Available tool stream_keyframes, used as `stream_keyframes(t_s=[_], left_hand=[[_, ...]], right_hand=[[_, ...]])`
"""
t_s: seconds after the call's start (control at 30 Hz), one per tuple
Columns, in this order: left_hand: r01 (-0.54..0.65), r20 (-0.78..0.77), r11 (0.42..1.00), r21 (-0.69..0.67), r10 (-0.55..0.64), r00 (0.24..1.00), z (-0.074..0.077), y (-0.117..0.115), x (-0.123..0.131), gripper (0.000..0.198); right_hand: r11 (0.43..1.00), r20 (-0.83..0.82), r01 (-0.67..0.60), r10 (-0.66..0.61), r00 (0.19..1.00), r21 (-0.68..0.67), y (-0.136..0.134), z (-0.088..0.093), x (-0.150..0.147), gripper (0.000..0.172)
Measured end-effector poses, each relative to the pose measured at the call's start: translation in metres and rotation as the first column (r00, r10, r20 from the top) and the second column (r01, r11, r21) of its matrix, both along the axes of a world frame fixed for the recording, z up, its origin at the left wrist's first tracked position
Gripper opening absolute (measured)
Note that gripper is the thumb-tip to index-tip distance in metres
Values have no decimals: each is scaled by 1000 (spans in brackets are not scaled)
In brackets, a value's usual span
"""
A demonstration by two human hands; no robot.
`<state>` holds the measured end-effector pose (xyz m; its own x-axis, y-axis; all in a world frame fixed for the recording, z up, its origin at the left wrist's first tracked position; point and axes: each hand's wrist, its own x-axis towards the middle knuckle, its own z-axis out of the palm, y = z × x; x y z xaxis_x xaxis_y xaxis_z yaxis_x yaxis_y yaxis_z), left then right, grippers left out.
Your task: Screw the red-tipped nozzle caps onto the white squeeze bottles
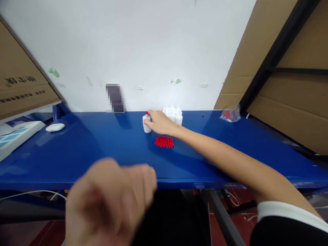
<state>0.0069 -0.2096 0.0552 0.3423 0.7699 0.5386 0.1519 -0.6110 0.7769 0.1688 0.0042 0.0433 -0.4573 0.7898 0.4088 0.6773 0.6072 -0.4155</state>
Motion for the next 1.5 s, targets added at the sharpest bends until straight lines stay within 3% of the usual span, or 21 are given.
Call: stream_keyframes(t_s=[0.07,0.2,0.3,0.4,0.5,0.57,0.67,0.8,0.87,0.93,1.03,1.1,1.27,1.5], left_hand=[[-129,187,989,78,112,976,15,38,7,39],[-378,159,906,192,351,923,32,138,-4,37],[-502,34,854,141,502,864,22,204,-21,45],[-553,-98,832,24,553,827,-5,239,-31,49],[-486,-74,874,25,486,871,-33,246,-29,50],[-365,12,931,2,365,931,-45,245,-21,41],[-187,161,976,-108,203,966,-57,245,-3,47],[-52,133,954,-297,96,986,-66,243,17,57],[-24,114,948,-317,63,992,-68,239,19,56],[-54,41,966,-252,66,997,-68,234,16,55],[-124,-137,991,-46,117,984,-65,226,12,58],[-109,-232,991,71,123,965,-62,222,11,56],[-28,-249,993,115,56,967,-60,217,15,56],[5,-314,969,247,75,946,-62,221,14,51]], right_hand=[[1000,-9,-29,29,1000,4,-6,2,5,23],[999,-67,-13,15,998,36,-5,8,12,26],[998,-48,-10,13,999,61,1,9,12,25],[996,38,-53,51,998,66,6,6,10,24],[992,122,-90,80,989,83,8,3,6,24],[989,143,-105,90,986,102,8,2,5,25],[986,112,-111,97,989,122,6,1,5,25],[992,92,-84,75,993,95,2,0,8,25],[992,92,-93,85,992,84,-1,0,10,26],[987,86,-145,139,987,69,-3,-1,15,27],[959,100,-280,276,956,31,-6,-1,26,30],[939,109,-345,344,933,-7,-8,-1,32,31],[915,53,-389,396,917,-106,-13,1,42,33],[889,85,-444,454,887,-108,-10,-1,49,31]])
